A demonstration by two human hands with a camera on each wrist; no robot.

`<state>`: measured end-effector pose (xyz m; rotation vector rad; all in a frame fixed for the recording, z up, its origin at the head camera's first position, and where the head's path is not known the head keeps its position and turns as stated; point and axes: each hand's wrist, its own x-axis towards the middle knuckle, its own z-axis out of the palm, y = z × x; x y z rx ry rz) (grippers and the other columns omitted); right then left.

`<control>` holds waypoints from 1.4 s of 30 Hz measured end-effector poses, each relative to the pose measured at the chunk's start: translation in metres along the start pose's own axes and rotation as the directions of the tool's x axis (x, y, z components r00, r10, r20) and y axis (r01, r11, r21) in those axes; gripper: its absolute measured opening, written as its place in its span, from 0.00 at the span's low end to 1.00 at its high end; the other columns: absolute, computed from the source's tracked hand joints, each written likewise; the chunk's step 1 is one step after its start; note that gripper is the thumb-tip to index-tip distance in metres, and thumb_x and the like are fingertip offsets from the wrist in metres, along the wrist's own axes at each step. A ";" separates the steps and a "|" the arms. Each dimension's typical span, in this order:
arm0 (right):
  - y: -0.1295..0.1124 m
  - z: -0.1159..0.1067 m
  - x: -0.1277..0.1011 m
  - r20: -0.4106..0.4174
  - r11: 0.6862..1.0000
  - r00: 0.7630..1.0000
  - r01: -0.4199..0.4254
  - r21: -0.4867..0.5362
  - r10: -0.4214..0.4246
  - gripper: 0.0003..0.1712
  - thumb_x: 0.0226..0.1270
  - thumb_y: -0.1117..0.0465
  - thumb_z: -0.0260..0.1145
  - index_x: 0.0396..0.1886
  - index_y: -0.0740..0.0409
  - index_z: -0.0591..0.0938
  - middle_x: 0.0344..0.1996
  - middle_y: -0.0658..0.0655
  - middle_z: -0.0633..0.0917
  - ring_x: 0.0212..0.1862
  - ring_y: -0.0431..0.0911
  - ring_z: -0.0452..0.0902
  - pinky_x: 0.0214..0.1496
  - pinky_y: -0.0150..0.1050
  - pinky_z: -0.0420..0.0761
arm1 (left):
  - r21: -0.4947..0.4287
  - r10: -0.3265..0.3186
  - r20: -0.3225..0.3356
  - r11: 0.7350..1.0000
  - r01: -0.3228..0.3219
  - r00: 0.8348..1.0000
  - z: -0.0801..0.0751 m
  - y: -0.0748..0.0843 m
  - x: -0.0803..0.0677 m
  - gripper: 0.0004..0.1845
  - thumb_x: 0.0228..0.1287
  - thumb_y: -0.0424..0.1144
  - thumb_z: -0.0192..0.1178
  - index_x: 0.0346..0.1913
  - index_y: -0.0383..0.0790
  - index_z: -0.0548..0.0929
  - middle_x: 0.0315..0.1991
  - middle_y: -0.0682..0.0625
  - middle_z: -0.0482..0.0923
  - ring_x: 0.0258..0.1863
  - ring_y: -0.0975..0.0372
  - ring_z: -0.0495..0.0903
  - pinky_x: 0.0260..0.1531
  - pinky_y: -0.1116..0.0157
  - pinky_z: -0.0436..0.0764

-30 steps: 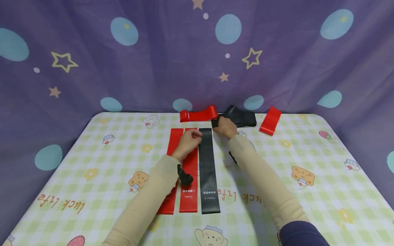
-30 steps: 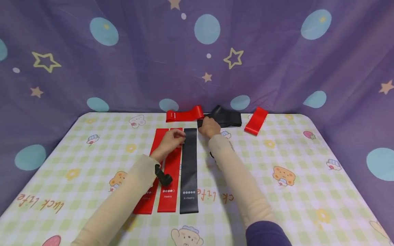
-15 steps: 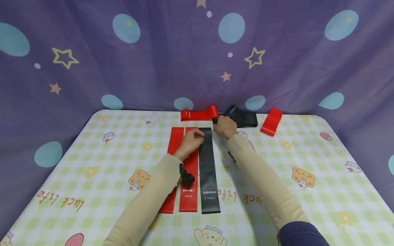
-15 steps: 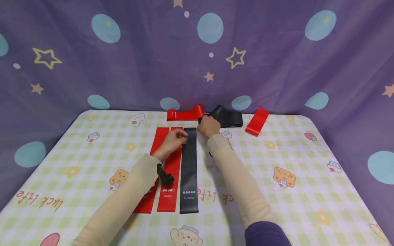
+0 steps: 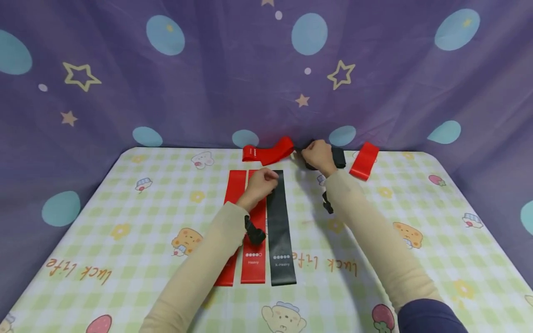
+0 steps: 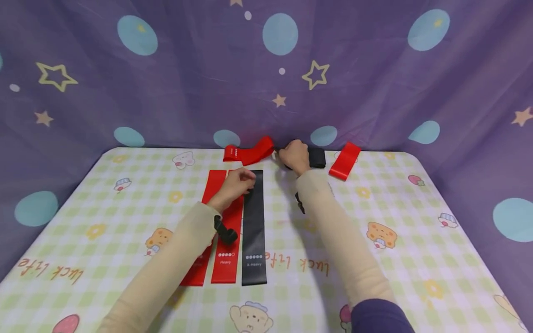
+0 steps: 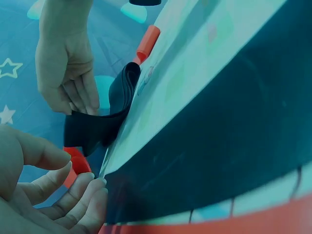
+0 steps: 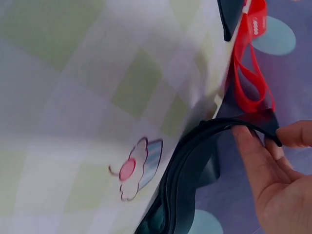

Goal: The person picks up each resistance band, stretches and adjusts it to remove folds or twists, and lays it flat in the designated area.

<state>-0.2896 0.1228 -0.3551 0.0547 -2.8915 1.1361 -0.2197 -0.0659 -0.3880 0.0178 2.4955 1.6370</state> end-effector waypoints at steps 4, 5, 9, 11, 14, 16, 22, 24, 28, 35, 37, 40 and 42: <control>0.003 -0.009 -0.005 0.053 0.986 0.997 -0.068 0.154 0.061 0.12 0.63 0.60 0.57 0.30 0.65 0.81 0.21 0.58 0.83 0.29 0.52 0.81 0.35 0.43 0.84 | 0.001 -0.017 0.020 1.000 0.017 1.000 0.004 0.003 0.002 0.12 0.64 0.33 0.56 0.49 0.35 0.77 0.45 0.41 0.77 0.36 0.55 0.76 0.40 0.64 0.81; 0.004 -0.010 -0.006 0.073 0.979 0.995 -0.082 0.188 0.070 0.13 0.64 0.60 0.57 0.34 0.66 0.80 0.26 0.60 0.84 0.33 0.53 0.82 0.39 0.44 0.85 | -0.003 -0.023 0.021 1.000 0.023 1.000 0.005 0.004 0.002 0.12 0.63 0.33 0.56 0.49 0.35 0.77 0.46 0.42 0.77 0.37 0.55 0.76 0.40 0.63 0.81; 0.004 -0.017 -0.009 0.123 0.961 0.989 -0.106 0.254 0.077 0.11 0.65 0.61 0.56 0.40 0.66 0.77 0.32 0.62 0.83 0.31 0.50 0.82 0.40 0.42 0.85 | -0.015 -0.014 0.026 1.000 0.014 1.000 0.009 0.008 0.004 0.13 0.63 0.33 0.56 0.50 0.34 0.77 0.47 0.41 0.77 0.38 0.55 0.76 0.43 0.62 0.82; 0.002 -0.019 -0.009 0.137 0.957 0.988 -0.107 0.268 0.072 0.09 0.64 0.63 0.57 0.39 0.65 0.76 0.30 0.61 0.83 0.29 0.46 0.81 0.37 0.40 0.85 | -0.020 0.002 0.023 1.000 -0.002 1.000 0.011 0.009 0.005 0.13 0.63 0.32 0.56 0.50 0.34 0.77 0.47 0.40 0.77 0.38 0.54 0.76 0.43 0.62 0.82; -0.003 -0.021 -0.012 0.150 0.956 0.987 -0.095 0.278 0.054 0.08 0.64 0.64 0.59 0.40 0.64 0.76 0.27 0.57 0.81 0.26 0.43 0.79 0.34 0.36 0.84 | -0.032 0.033 -0.004 0.999 -0.033 0.999 0.014 0.014 0.008 0.14 0.63 0.32 0.54 0.51 0.32 0.76 0.46 0.39 0.77 0.38 0.53 0.77 0.43 0.62 0.81; -0.007 -0.021 -0.014 0.158 0.957 0.987 -0.081 0.278 0.038 0.08 0.63 0.65 0.60 0.40 0.64 0.77 0.26 0.55 0.81 0.25 0.42 0.79 0.32 0.34 0.84 | -0.046 0.045 -0.042 0.998 -0.047 0.998 0.016 0.017 0.010 0.14 0.63 0.31 0.54 0.51 0.32 0.75 0.46 0.39 0.77 0.41 0.52 0.77 0.43 0.61 0.80; -0.018 -0.019 -0.022 0.199 0.958 0.980 -0.061 0.281 0.004 0.09 0.61 0.67 0.59 0.41 0.65 0.76 0.26 0.54 0.80 0.23 0.39 0.77 0.32 0.35 0.84 | -0.096 0.078 -0.151 0.991 -0.093 0.985 0.021 0.025 0.016 0.19 0.62 0.31 0.55 0.56 0.31 0.72 0.54 0.37 0.75 0.49 0.48 0.78 0.50 0.57 0.79; -0.020 -0.019 -0.025 0.212 0.954 0.977 -0.061 0.294 -0.003 0.09 0.60 0.69 0.58 0.41 0.65 0.76 0.27 0.56 0.80 0.22 0.39 0.76 0.30 0.33 0.83 | -0.119 0.093 -0.158 0.987 -0.112 0.983 0.021 0.027 0.017 0.22 0.62 0.31 0.56 0.60 0.31 0.70 0.58 0.38 0.72 0.50 0.47 0.78 0.51 0.55 0.79; -0.024 -0.022 -0.030 0.243 0.950 0.970 -0.058 0.307 -0.020 0.09 0.61 0.69 0.57 0.42 0.66 0.75 0.29 0.58 0.79 0.23 0.40 0.75 0.28 0.30 0.81 | -0.172 0.139 -0.140 0.972 -0.163 0.980 0.021 0.028 0.018 0.21 0.64 0.31 0.56 0.60 0.32 0.70 0.58 0.39 0.72 0.52 0.49 0.77 0.51 0.56 0.79; -0.028 -0.024 -0.032 0.222 0.954 0.971 0.020 0.301 -0.090 0.10 0.64 0.68 0.56 0.44 0.66 0.76 0.29 0.56 0.78 0.26 0.42 0.70 0.32 0.33 0.74 | -0.198 0.208 -0.162 0.951 -0.238 0.965 0.019 0.032 0.019 0.12 0.65 0.34 0.59 0.49 0.32 0.78 0.44 0.38 0.80 0.42 0.54 0.78 0.40 0.68 0.79; -0.027 -0.023 -0.032 0.203 0.950 0.973 0.044 0.308 -0.111 0.10 0.64 0.68 0.58 0.45 0.66 0.76 0.31 0.56 0.78 0.27 0.40 0.69 0.32 0.32 0.71 | -0.192 0.228 -0.192 0.945 -0.264 0.955 0.018 0.034 0.020 0.11 0.64 0.33 0.60 0.47 0.31 0.79 0.42 0.38 0.81 0.39 0.55 0.78 0.36 0.70 0.77; -0.022 -0.019 -0.032 0.181 0.940 0.973 0.078 0.331 -0.144 0.10 0.63 0.68 0.60 0.43 0.66 0.77 0.31 0.56 0.80 0.31 0.42 0.71 0.35 0.31 0.71 | -0.158 0.272 -0.232 0.937 -0.312 0.934 0.017 0.037 0.023 0.09 0.62 0.31 0.62 0.44 0.31 0.81 0.40 0.38 0.82 0.38 0.54 0.79 0.36 0.70 0.79; -0.017 -0.013 -0.032 0.169 0.938 0.972 0.099 0.332 -0.163 0.11 0.61 0.69 0.62 0.43 0.67 0.78 0.34 0.59 0.82 0.34 0.44 0.74 0.37 0.31 0.72 | -0.119 0.299 -0.240 0.935 -0.334 0.924 0.015 0.040 0.025 0.08 0.62 0.31 0.62 0.42 0.31 0.81 0.40 0.39 0.82 0.39 0.53 0.80 0.37 0.68 0.80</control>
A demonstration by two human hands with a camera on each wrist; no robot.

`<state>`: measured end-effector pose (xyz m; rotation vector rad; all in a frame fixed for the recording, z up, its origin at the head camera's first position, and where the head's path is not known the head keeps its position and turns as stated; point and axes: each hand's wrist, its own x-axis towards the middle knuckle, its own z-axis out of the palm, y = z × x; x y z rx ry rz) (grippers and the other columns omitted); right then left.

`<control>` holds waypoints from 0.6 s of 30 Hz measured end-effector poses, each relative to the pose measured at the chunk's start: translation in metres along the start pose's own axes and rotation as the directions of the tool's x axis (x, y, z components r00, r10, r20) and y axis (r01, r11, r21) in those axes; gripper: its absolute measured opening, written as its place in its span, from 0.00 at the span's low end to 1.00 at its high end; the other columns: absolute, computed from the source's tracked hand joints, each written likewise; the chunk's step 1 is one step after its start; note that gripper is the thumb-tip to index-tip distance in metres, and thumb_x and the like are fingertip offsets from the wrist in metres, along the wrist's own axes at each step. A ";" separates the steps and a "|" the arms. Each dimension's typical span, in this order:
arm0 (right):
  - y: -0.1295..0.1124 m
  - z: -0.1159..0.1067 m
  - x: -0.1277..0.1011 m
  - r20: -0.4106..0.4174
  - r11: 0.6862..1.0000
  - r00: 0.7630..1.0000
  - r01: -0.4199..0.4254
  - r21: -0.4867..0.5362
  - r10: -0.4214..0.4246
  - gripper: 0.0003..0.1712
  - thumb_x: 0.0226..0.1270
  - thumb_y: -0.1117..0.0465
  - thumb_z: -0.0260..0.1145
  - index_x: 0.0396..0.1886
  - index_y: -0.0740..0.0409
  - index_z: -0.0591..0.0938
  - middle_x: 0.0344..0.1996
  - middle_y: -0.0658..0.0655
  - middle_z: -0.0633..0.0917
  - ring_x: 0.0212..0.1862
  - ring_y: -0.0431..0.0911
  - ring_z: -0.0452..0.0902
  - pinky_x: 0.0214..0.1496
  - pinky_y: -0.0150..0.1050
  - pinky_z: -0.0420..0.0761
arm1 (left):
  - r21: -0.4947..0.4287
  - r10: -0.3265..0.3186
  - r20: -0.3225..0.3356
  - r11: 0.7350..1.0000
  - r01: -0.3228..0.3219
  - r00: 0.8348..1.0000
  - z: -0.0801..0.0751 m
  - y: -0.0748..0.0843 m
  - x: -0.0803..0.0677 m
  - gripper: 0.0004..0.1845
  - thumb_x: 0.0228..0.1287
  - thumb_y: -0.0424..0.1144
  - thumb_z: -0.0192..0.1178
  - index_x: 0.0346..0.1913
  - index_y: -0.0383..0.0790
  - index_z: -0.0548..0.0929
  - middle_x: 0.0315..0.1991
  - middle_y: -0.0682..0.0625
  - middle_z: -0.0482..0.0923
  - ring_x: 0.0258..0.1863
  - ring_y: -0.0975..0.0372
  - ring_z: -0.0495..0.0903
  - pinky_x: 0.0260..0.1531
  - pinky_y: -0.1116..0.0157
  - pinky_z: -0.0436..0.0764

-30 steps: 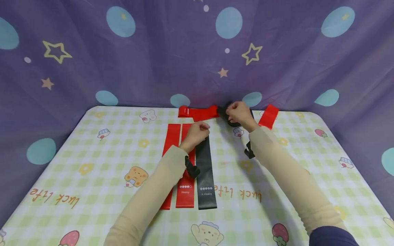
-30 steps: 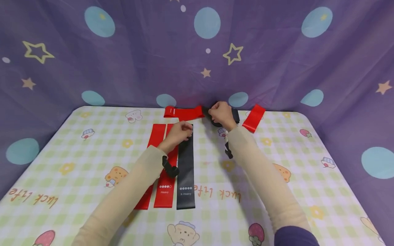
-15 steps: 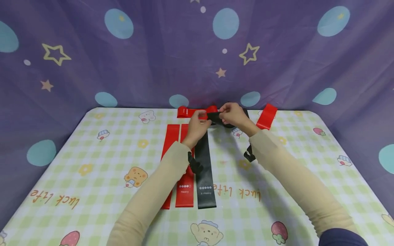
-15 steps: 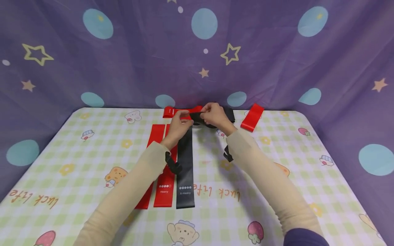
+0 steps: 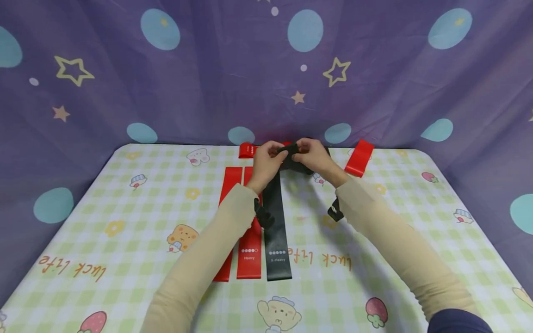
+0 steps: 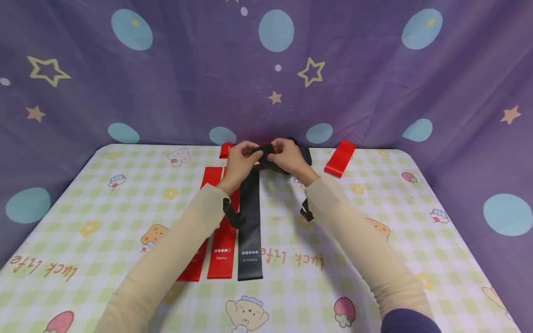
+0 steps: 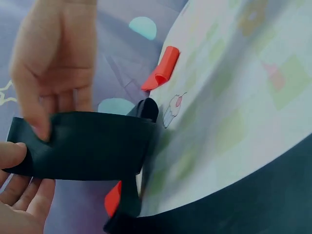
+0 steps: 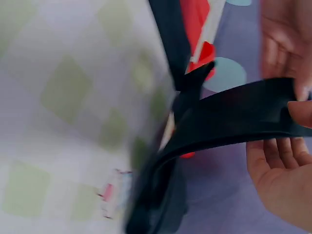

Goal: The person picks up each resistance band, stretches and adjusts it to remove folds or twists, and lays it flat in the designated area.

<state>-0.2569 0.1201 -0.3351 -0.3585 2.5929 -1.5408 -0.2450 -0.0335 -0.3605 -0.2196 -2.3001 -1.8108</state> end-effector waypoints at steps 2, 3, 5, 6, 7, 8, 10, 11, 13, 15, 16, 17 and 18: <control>0.008 0.003 0.001 -0.005 0.999 1.000 0.015 -0.028 -0.015 0.14 0.60 0.69 0.63 0.46 0.67 0.79 0.39 0.63 0.83 0.37 0.46 0.76 0.39 0.32 0.73 | 0.038 0.022 0.008 0.999 -0.023 1.000 0.000 0.002 0.004 0.07 0.62 0.32 0.62 0.42 0.33 0.82 0.39 0.40 0.82 0.39 0.53 0.81 0.37 0.67 0.80; 0.013 0.005 0.001 -0.009 0.999 1.000 0.018 -0.047 -0.018 0.15 0.59 0.68 0.64 0.47 0.68 0.79 0.41 0.64 0.84 0.38 0.47 0.76 0.39 0.33 0.73 | 0.047 0.028 0.015 0.998 -0.029 0.999 0.000 0.002 0.006 0.07 0.62 0.32 0.62 0.41 0.33 0.82 0.39 0.40 0.82 0.39 0.54 0.81 0.37 0.66 0.81; 0.021 0.008 0.003 -0.022 0.995 1.000 0.017 -0.099 -0.019 0.18 0.57 0.68 0.65 0.48 0.68 0.80 0.43 0.66 0.83 0.39 0.49 0.76 0.40 0.34 0.73 | 0.073 0.045 0.020 0.996 -0.046 0.999 0.000 0.004 0.010 0.07 0.62 0.32 0.62 0.41 0.34 0.83 0.38 0.40 0.82 0.38 0.54 0.81 0.37 0.65 0.80; 0.025 0.009 0.003 -0.032 0.991 0.999 0.009 -0.131 -0.013 0.18 0.56 0.67 0.66 0.48 0.68 0.80 0.43 0.66 0.84 0.39 0.50 0.76 0.40 0.35 0.73 | 0.079 0.052 0.023 0.995 -0.054 0.998 0.000 0.005 0.012 0.07 0.61 0.32 0.63 0.41 0.34 0.83 0.38 0.40 0.82 0.38 0.54 0.81 0.37 0.65 0.80; 0.028 0.010 0.004 -0.044 0.988 0.999 0.002 -0.154 -0.009 0.19 0.55 0.67 0.66 0.48 0.68 0.80 0.43 0.66 0.84 0.39 0.50 0.75 0.40 0.36 0.73 | 0.087 0.060 0.023 0.994 -0.062 0.998 0.000 0.006 0.014 0.07 0.61 0.32 0.63 0.41 0.34 0.83 0.38 0.40 0.82 0.38 0.54 0.81 0.37 0.65 0.80; 0.032 0.011 0.005 -0.057 0.985 0.998 -0.006 -0.172 -0.003 0.18 0.55 0.67 0.67 0.46 0.69 0.80 0.42 0.66 0.84 0.38 0.50 0.75 0.40 0.36 0.73 | 0.094 0.068 0.023 0.993 -0.070 0.997 0.000 0.007 0.016 0.07 0.61 0.32 0.63 0.41 0.34 0.83 0.37 0.40 0.82 0.38 0.54 0.81 0.38 0.66 0.79; 0.038 0.012 0.006 -0.081 0.979 0.997 -0.024 -0.201 0.008 0.16 0.54 0.66 0.67 0.43 0.69 0.81 0.39 0.65 0.84 0.37 0.51 0.74 0.40 0.38 0.73 | 0.110 0.082 0.024 0.990 -0.084 0.996 0.000 0.008 0.020 0.07 0.61 0.31 0.63 0.41 0.34 0.84 0.38 0.40 0.83 0.38 0.54 0.80 0.39 0.67 0.78; 0.040 0.013 0.007 -0.090 0.978 0.996 -0.032 -0.208 0.014 0.16 0.54 0.66 0.67 0.42 0.69 0.81 0.39 0.65 0.83 0.37 0.51 0.74 0.40 0.38 0.73 | 0.116 0.085 0.022 0.989 -0.087 0.996 0.000 0.009 0.022 0.07 0.60 0.32 0.63 0.41 0.34 0.84 0.38 0.41 0.83 0.37 0.55 0.80 0.39 0.67 0.77; 0.043 0.014 0.009 -0.100 0.977 0.995 -0.040 -0.208 0.019 0.16 0.53 0.66 0.67 0.42 0.68 0.81 0.38 0.64 0.83 0.37 0.51 0.74 0.40 0.39 0.73 | 0.111 0.094 0.011 0.989 -0.094 0.996 0.000 0.011 0.025 0.07 0.60 0.31 0.63 0.40 0.33 0.84 0.37 0.41 0.83 0.37 0.55 0.79 0.39 0.68 0.77; 0.046 0.014 0.012 -0.102 0.976 0.994 -0.049 -0.212 0.028 0.16 0.53 0.66 0.67 0.42 0.68 0.80 0.39 0.64 0.83 0.37 0.51 0.74 0.40 0.40 0.73 | 0.101 0.097 -0.006 0.990 -0.096 0.995 -0.001 0.013 0.029 0.06 0.59 0.30 0.63 0.40 0.33 0.84 0.37 0.41 0.83 0.37 0.56 0.79 0.40 0.68 0.76; 0.047 0.014 0.013 -0.106 0.975 0.994 -0.057 -0.216 0.034 0.16 0.53 0.65 0.67 0.42 0.68 0.81 0.39 0.64 0.83 0.37 0.51 0.74 0.40 0.41 0.73 | 0.095 0.100 -0.014 0.991 -0.098 0.995 -0.001 0.016 0.030 0.06 0.59 0.30 0.63 0.39 0.33 0.84 0.37 0.40 0.83 0.37 0.56 0.79 0.40 0.68 0.76; 0.048 0.014 0.014 -0.111 0.973 0.993 -0.064 -0.224 0.039 0.16 0.54 0.65 0.67 0.42 0.67 0.81 0.39 0.65 0.84 0.37 0.51 0.74 0.41 0.41 0.74 | 0.093 0.101 -0.019 0.991 -0.099 0.995 -0.001 0.018 0.031 0.06 0.59 0.31 0.64 0.39 0.33 0.84 0.37 0.41 0.83 0.37 0.56 0.79 0.40 0.68 0.76; 0.049 0.014 0.016 -0.119 0.969 0.992 -0.068 -0.238 0.040 0.15 0.54 0.64 0.67 0.42 0.67 0.81 0.40 0.65 0.84 0.37 0.51 0.74 0.41 0.42 0.74 | 0.088 0.103 -0.019 0.991 -0.101 0.994 -0.001 0.020 0.032 0.06 0.60 0.31 0.64 0.40 0.33 0.84 0.37 0.41 0.82 0.38 0.56 0.79 0.40 0.68 0.76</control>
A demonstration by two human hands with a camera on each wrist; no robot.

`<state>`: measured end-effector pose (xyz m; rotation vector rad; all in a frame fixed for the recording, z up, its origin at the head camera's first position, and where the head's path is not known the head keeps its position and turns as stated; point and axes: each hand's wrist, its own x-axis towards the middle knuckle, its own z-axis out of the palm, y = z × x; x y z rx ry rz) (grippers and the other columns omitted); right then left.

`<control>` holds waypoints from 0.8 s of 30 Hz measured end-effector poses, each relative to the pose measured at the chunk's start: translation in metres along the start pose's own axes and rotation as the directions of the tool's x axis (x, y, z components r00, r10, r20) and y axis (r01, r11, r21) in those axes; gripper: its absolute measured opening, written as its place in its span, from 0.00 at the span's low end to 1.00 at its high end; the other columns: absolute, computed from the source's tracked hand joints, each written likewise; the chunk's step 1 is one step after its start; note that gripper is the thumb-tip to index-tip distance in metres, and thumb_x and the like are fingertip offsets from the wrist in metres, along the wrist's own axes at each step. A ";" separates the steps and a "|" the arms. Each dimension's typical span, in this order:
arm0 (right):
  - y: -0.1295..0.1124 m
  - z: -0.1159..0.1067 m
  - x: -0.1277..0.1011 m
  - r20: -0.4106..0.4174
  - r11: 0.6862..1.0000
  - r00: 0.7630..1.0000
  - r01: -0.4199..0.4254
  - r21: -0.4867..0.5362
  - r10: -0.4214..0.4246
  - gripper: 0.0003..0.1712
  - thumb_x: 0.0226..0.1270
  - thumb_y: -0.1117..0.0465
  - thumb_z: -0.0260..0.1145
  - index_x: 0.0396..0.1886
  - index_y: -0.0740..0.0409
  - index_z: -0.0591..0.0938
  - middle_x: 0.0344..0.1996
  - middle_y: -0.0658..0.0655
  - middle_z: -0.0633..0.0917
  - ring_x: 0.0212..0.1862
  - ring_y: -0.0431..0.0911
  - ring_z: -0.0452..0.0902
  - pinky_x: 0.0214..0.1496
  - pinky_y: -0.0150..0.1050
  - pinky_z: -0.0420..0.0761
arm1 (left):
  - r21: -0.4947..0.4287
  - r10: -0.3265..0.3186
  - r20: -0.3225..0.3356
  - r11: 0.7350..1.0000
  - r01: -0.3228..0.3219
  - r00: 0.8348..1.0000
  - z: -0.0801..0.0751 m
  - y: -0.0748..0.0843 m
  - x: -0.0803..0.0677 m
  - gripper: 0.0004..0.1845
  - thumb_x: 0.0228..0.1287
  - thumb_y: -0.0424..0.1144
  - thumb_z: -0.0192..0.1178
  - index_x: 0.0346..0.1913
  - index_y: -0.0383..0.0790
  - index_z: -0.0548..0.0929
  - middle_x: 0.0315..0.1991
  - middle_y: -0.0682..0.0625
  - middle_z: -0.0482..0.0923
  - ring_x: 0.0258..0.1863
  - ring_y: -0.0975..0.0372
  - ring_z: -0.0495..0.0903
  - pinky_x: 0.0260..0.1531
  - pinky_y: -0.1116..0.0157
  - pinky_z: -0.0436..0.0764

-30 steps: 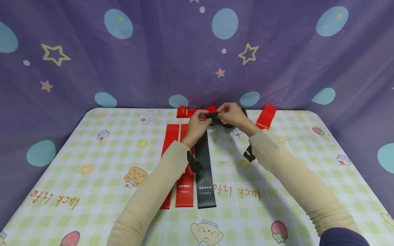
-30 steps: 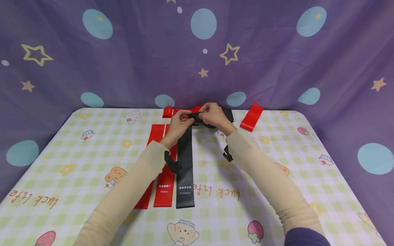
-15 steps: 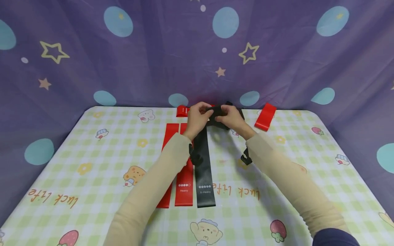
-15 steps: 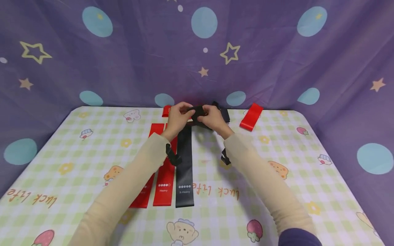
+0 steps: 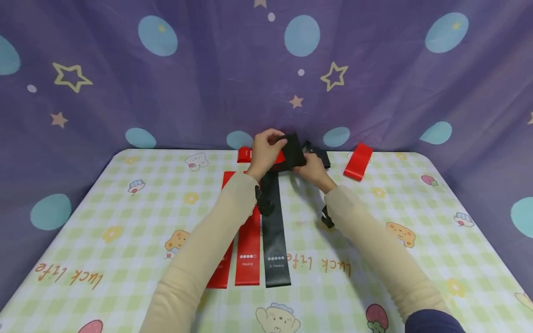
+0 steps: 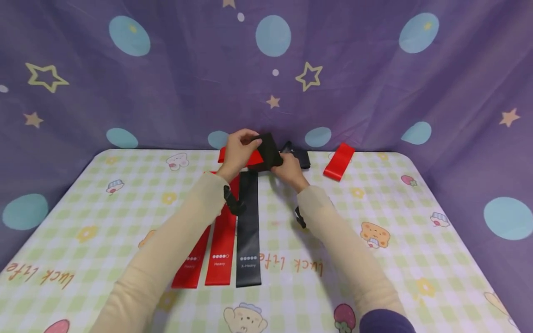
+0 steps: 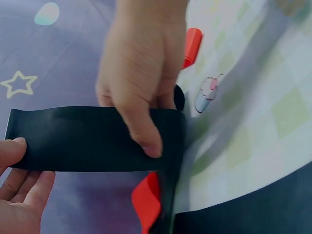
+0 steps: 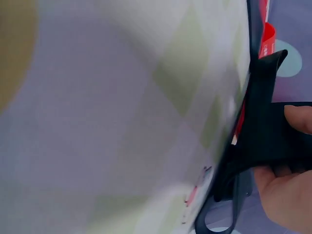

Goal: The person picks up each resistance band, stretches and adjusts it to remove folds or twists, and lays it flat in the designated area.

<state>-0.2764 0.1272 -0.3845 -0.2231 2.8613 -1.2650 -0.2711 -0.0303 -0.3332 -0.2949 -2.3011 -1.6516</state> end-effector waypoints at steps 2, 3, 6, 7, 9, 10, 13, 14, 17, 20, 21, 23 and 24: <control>0.002 0.000 0.001 -0.018 1.000 1.000 -0.008 -0.028 0.008 0.15 0.54 0.64 0.68 0.41 0.68 0.81 0.40 0.66 0.84 0.38 0.52 0.75 0.42 0.44 0.75 | 0.005 -0.003 0.008 1.000 0.003 1.000 -0.001 0.004 0.001 0.07 0.60 0.32 0.64 0.40 0.35 0.84 0.38 0.42 0.82 0.38 0.56 0.78 0.40 0.68 0.76; 0.003 0.000 0.001 -0.027 0.999 1.000 -0.010 -0.040 0.009 0.15 0.55 0.64 0.68 0.40 0.68 0.81 0.40 0.66 0.84 0.38 0.53 0.75 0.42 0.45 0.75 | 0.004 -0.006 0.015 1.000 0.006 1.000 -0.002 0.005 0.001 0.07 0.60 0.33 0.64 0.40 0.35 0.84 0.39 0.42 0.82 0.39 0.56 0.78 0.40 0.68 0.76; 0.004 0.001 0.003 -0.047 0.997 0.999 0.001 -0.071 -0.004 0.15 0.54 0.63 0.69 0.39 0.68 0.81 0.40 0.67 0.84 0.39 0.55 0.76 0.44 0.47 0.76 | -0.005 -0.021 0.025 1.000 0.021 0.999 -0.004 0.008 0.000 0.07 0.61 0.34 0.63 0.41 0.36 0.84 0.40 0.43 0.82 0.39 0.57 0.78 0.40 0.68 0.75; 0.004 0.001 0.003 -0.049 0.997 0.999 0.003 -0.074 -0.007 0.15 0.54 0.63 0.69 0.39 0.68 0.81 0.40 0.67 0.84 0.39 0.55 0.76 0.44 0.47 0.76 | -0.010 -0.025 0.024 1.000 0.025 0.999 -0.004 0.008 -0.001 0.07 0.61 0.34 0.63 0.41 0.36 0.84 0.40 0.43 0.82 0.39 0.57 0.78 0.40 0.68 0.75; 0.004 0.001 0.004 -0.051 0.997 0.999 0.009 -0.082 -0.013 0.15 0.54 0.63 0.70 0.39 0.68 0.82 0.40 0.67 0.85 0.40 0.55 0.76 0.45 0.48 0.76 | -0.016 -0.029 0.017 0.999 0.029 0.999 -0.006 0.008 -0.001 0.07 0.61 0.33 0.63 0.40 0.35 0.84 0.40 0.43 0.82 0.39 0.57 0.77 0.40 0.69 0.75; 0.004 0.000 0.004 -0.052 0.996 0.998 0.014 -0.087 -0.018 0.15 0.54 0.63 0.70 0.40 0.68 0.82 0.40 0.67 0.85 0.40 0.55 0.76 0.45 0.48 0.76 | -0.021 -0.029 0.010 0.999 0.029 1.000 -0.007 0.008 -0.001 0.07 0.61 0.33 0.63 0.40 0.35 0.84 0.40 0.43 0.82 0.38 0.57 0.77 0.40 0.69 0.75; 0.005 0.000 0.005 -0.052 0.995 0.998 0.017 -0.095 -0.022 0.16 0.55 0.62 0.70 0.43 0.65 0.83 0.42 0.66 0.85 0.42 0.55 0.77 0.47 0.47 0.76 | -0.039 -0.044 -0.012 0.998 0.044 0.999 -0.011 0.008 0.000 0.07 0.61 0.33 0.63 0.40 0.34 0.84 0.38 0.42 0.81 0.36 0.58 0.76 0.37 0.70 0.76; 0.005 -0.001 0.005 -0.050 0.995 0.998 0.021 -0.096 -0.026 0.17 0.55 0.62 0.71 0.44 0.64 0.84 0.42 0.65 0.85 0.42 0.55 0.78 0.47 0.47 0.76 | -0.049 -0.055 -0.022 0.997 0.054 0.998 -0.012 0.008 0.001 0.06 0.61 0.33 0.64 0.40 0.34 0.84 0.37 0.43 0.81 0.35 0.59 0.76 0.36 0.70 0.77; 0.006 -0.004 0.006 -0.064 0.994 0.997 0.046 -0.099 -0.052 0.17 0.55 0.62 0.71 0.46 0.62 0.85 0.43 0.64 0.86 0.43 0.55 0.78 0.48 0.47 0.76 | -0.088 -0.102 -0.056 0.991 0.097 0.993 -0.015 0.009 0.001 0.06 0.60 0.33 0.64 0.39 0.34 0.84 0.34 0.45 0.81 0.32 0.62 0.75 0.34 0.71 0.77; 0.007 -0.008 0.007 -0.083 0.993 0.993 0.072 -0.098 -0.080 0.15 0.54 0.64 0.71 0.43 0.62 0.85 0.42 0.64 0.86 0.41 0.54 0.77 0.45 0.46 0.74 | -0.150 -0.137 -0.082 0.981 0.123 0.987 -0.019 0.010 0.003 0.07 0.59 0.32 0.65 0.39 0.33 0.84 0.31 0.48 0.80 0.30 0.65 0.75 0.34 0.71 0.79; 0.007 -0.009 0.008 -0.091 0.992 0.992 0.076 -0.098 -0.085 0.14 0.54 0.65 0.71 0.42 0.63 0.85 0.41 0.64 0.86 0.41 0.54 0.77 0.44 0.45 0.75 | -0.170 -0.141 -0.090 0.978 0.124 0.986 -0.020 0.011 0.003 0.07 0.59 0.31 0.65 0.40 0.32 0.84 0.31 0.49 0.80 0.30 0.65 0.75 0.35 0.71 0.80; 0.008 -0.012 0.008 -0.096 0.992 0.992 0.078 -0.098 -0.087 0.12 0.55 0.65 0.70 0.40 0.63 0.85 0.40 0.64 0.86 0.40 0.54 0.78 0.43 0.45 0.76 | -0.207 -0.147 -0.099 0.970 0.124 0.984 -0.023 0.013 0.005 0.07 0.59 0.30 0.64 0.40 0.30 0.83 0.30 0.50 0.79 0.29 0.66 0.75 0.36 0.68 0.82; 0.008 -0.014 0.009 -0.097 0.992 0.991 0.079 -0.100 -0.089 0.11 0.56 0.66 0.70 0.40 0.64 0.85 0.40 0.64 0.86 0.41 0.54 0.79 0.43 0.45 0.77 | -0.223 -0.149 -0.105 0.967 0.123 0.983 -0.025 0.013 0.006 0.08 0.59 0.30 0.64 0.41 0.29 0.83 0.29 0.51 0.79 0.29 0.66 0.75 0.38 0.66 0.83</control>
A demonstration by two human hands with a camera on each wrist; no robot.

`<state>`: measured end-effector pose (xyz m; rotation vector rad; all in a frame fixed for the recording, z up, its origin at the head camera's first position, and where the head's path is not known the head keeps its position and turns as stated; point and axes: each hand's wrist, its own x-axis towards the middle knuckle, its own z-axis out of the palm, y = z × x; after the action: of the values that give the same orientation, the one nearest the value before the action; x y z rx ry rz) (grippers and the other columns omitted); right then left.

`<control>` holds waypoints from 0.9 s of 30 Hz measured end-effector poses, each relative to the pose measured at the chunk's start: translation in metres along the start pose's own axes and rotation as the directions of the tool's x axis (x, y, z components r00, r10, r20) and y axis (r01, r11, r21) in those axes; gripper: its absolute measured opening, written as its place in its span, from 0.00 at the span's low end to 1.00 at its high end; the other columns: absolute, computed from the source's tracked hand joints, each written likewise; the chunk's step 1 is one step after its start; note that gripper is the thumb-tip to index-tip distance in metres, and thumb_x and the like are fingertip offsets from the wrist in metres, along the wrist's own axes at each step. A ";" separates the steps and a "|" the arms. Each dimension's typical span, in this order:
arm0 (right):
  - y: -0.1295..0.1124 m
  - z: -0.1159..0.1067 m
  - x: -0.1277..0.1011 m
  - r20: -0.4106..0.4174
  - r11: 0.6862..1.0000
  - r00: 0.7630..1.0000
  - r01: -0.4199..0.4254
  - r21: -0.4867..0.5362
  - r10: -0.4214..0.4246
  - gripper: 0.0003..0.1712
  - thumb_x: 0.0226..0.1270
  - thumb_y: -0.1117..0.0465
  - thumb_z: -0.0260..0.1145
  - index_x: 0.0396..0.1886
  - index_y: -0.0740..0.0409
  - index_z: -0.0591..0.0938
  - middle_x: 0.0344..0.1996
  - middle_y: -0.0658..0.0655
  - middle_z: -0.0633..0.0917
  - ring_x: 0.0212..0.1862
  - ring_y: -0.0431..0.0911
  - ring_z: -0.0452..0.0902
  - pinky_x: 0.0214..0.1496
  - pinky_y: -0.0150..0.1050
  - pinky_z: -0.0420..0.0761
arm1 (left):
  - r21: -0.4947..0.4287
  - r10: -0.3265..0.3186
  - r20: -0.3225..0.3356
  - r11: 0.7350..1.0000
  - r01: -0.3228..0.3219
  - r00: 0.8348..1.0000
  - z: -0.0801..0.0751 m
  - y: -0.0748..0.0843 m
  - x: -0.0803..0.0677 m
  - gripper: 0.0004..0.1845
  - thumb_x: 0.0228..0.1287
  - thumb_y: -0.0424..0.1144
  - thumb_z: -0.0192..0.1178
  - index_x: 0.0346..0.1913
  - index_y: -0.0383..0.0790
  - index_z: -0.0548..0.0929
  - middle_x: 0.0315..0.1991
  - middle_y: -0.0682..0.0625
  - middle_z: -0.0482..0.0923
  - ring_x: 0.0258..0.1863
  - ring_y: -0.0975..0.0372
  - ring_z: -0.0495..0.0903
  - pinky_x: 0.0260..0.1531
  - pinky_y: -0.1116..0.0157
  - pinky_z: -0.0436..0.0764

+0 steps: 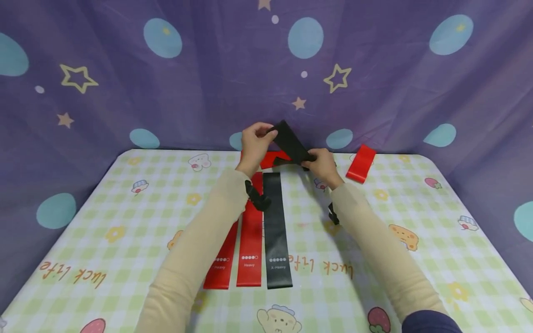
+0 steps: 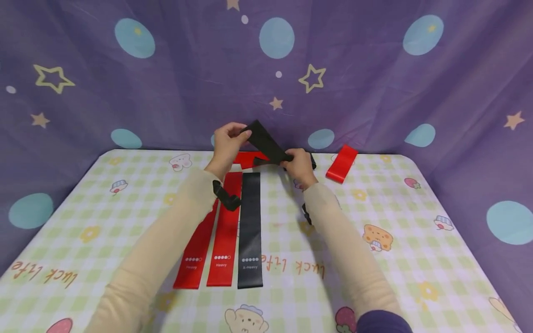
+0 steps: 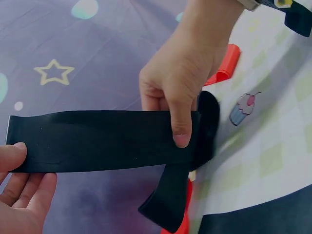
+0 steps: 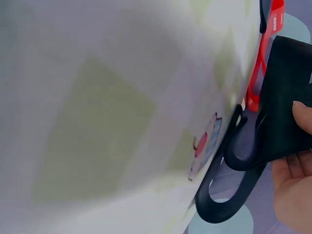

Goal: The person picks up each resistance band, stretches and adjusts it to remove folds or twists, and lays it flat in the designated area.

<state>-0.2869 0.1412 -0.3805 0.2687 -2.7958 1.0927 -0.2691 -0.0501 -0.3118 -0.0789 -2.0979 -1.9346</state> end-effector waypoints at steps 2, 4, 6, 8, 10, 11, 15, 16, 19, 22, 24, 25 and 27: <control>0.000 -0.002 0.001 0.002 1.000 1.000 0.003 -0.009 -0.003 0.11 0.56 0.66 0.69 0.40 0.64 0.85 0.40 0.64 0.86 0.42 0.55 0.81 0.45 0.47 0.80 | -0.018 -0.002 -0.014 1.000 0.002 1.000 -0.004 0.003 0.002 0.08 0.59 0.29 0.64 0.41 0.29 0.83 0.29 0.52 0.78 0.29 0.67 0.74 0.41 0.62 0.84; 0.001 -0.004 0.002 0.009 1.000 1.000 0.009 -0.015 -0.009 0.12 0.56 0.66 0.70 0.41 0.64 0.85 0.40 0.64 0.87 0.43 0.56 0.82 0.46 0.47 0.80 | -0.031 -0.006 -0.022 1.000 0.006 1.000 -0.009 0.007 0.003 0.09 0.59 0.29 0.63 0.42 0.28 0.83 0.29 0.53 0.77 0.29 0.66 0.74 0.44 0.57 0.83; 0.002 -0.005 0.003 0.010 1.000 1.000 0.011 -0.019 -0.011 0.12 0.57 0.66 0.70 0.42 0.64 0.85 0.41 0.64 0.87 0.44 0.56 0.82 0.48 0.48 0.81 | -0.040 -0.012 -0.030 0.999 0.011 0.999 -0.014 0.010 0.005 0.09 0.60 0.29 0.63 0.42 0.28 0.82 0.30 0.54 0.76 0.30 0.66 0.74 0.45 0.56 0.83; 0.005 -0.005 0.004 0.013 1.000 1.000 0.006 -0.021 -0.006 0.14 0.57 0.65 0.70 0.43 0.65 0.85 0.41 0.64 0.87 0.45 0.56 0.83 0.49 0.47 0.81 | -0.056 -0.024 -0.036 0.998 0.022 0.999 -0.019 0.013 0.006 0.09 0.60 0.29 0.63 0.43 0.28 0.82 0.29 0.54 0.76 0.30 0.66 0.74 0.44 0.59 0.83; 0.007 -0.005 0.004 0.014 1.000 1.000 0.001 -0.020 -0.001 0.15 0.57 0.65 0.70 0.44 0.65 0.85 0.41 0.64 0.87 0.44 0.55 0.84 0.48 0.47 0.81 | -0.071 -0.032 -0.042 0.997 0.029 0.999 -0.023 0.014 0.007 0.09 0.60 0.29 0.63 0.43 0.28 0.82 0.29 0.54 0.76 0.29 0.66 0.75 0.42 0.62 0.84; 0.008 -0.004 0.004 0.015 1.000 1.000 -0.001 -0.021 0.001 0.15 0.57 0.65 0.70 0.45 0.65 0.85 0.42 0.64 0.87 0.45 0.55 0.84 0.48 0.47 0.81 | -0.078 -0.037 -0.046 0.996 0.033 0.998 -0.024 0.014 0.007 0.09 0.60 0.29 0.63 0.43 0.28 0.82 0.28 0.54 0.76 0.29 0.66 0.75 0.39 0.65 0.84; 0.010 -0.002 0.004 0.013 1.000 1.000 0.014 -0.028 -0.014 0.14 0.57 0.65 0.70 0.44 0.65 0.85 0.41 0.64 0.87 0.44 0.55 0.84 0.48 0.47 0.82 | -0.112 -0.047 -0.068 0.993 0.039 0.997 -0.031 0.015 0.006 0.10 0.60 0.28 0.63 0.43 0.26 0.81 0.26 0.55 0.75 0.27 0.67 0.75 0.38 0.67 0.83; 0.010 -0.003 0.004 0.013 0.999 1.000 0.021 -0.028 -0.020 0.14 0.57 0.65 0.70 0.43 0.65 0.85 0.41 0.64 0.87 0.44 0.55 0.84 0.48 0.47 0.82 | -0.120 -0.048 -0.077 0.992 0.038 0.996 -0.033 0.015 0.007 0.10 0.60 0.28 0.63 0.43 0.26 0.81 0.26 0.55 0.74 0.27 0.67 0.75 0.37 0.68 0.83; 0.011 -0.004 0.003 0.016 0.999 0.999 0.038 -0.027 -0.038 0.13 0.58 0.65 0.69 0.42 0.66 0.85 0.40 0.64 0.87 0.43 0.55 0.84 0.48 0.47 0.82 | -0.137 -0.056 -0.103 0.990 0.042 0.993 -0.040 0.017 0.008 0.10 0.60 0.28 0.63 0.44 0.26 0.81 0.25 0.54 0.74 0.27 0.67 0.75 0.39 0.65 0.84; 0.012 -0.006 0.001 0.020 0.999 0.999 0.048 -0.016 -0.047 0.12 0.58 0.65 0.69 0.41 0.66 0.85 0.39 0.64 0.87 0.43 0.54 0.84 0.47 0.47 0.82 | -0.134 -0.067 -0.111 0.990 0.052 0.992 -0.045 0.018 0.009 0.11 0.60 0.28 0.63 0.44 0.26 0.81 0.25 0.54 0.74 0.27 0.66 0.75 0.37 0.67 0.83; 0.012 -0.006 -0.001 0.020 0.998 0.998 0.062 -0.011 -0.062 0.12 0.59 0.65 0.68 0.41 0.66 0.85 0.39 0.64 0.87 0.43 0.55 0.84 0.47 0.47 0.82 | -0.131 -0.079 -0.113 0.989 0.064 0.990 -0.048 0.016 0.009 0.10 0.60 0.29 0.63 0.44 0.27 0.81 0.26 0.54 0.74 0.27 0.65 0.75 0.37 0.68 0.84; 0.012 -0.006 -0.002 0.019 0.997 0.997 0.073 -0.007 -0.073 0.12 0.59 0.65 0.68 0.41 0.66 0.85 0.39 0.64 0.87 0.43 0.55 0.84 0.47 0.47 0.82 | -0.133 -0.082 -0.114 0.989 0.067 0.990 -0.050 0.015 0.010 0.10 0.61 0.29 0.62 0.44 0.28 0.81 0.26 0.54 0.74 0.28 0.65 0.75 0.38 0.67 0.84; 0.011 -0.005 -0.003 0.014 0.995 0.995 0.098 -0.002 -0.098 0.11 0.59 0.65 0.68 0.41 0.65 0.85 0.39 0.64 0.87 0.43 0.55 0.85 0.47 0.47 0.82 | -0.143 -0.088 -0.120 0.987 0.071 0.989 -0.053 0.014 0.010 0.09 0.61 0.30 0.62 0.43 0.29 0.82 0.26 0.54 0.75 0.28 0.64 0.76 0.40 0.66 0.84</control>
<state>-0.2859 0.1534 -0.3846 0.4099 -2.7629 1.0686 -0.2659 -0.1026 -0.2924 0.0980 -1.9121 -2.0726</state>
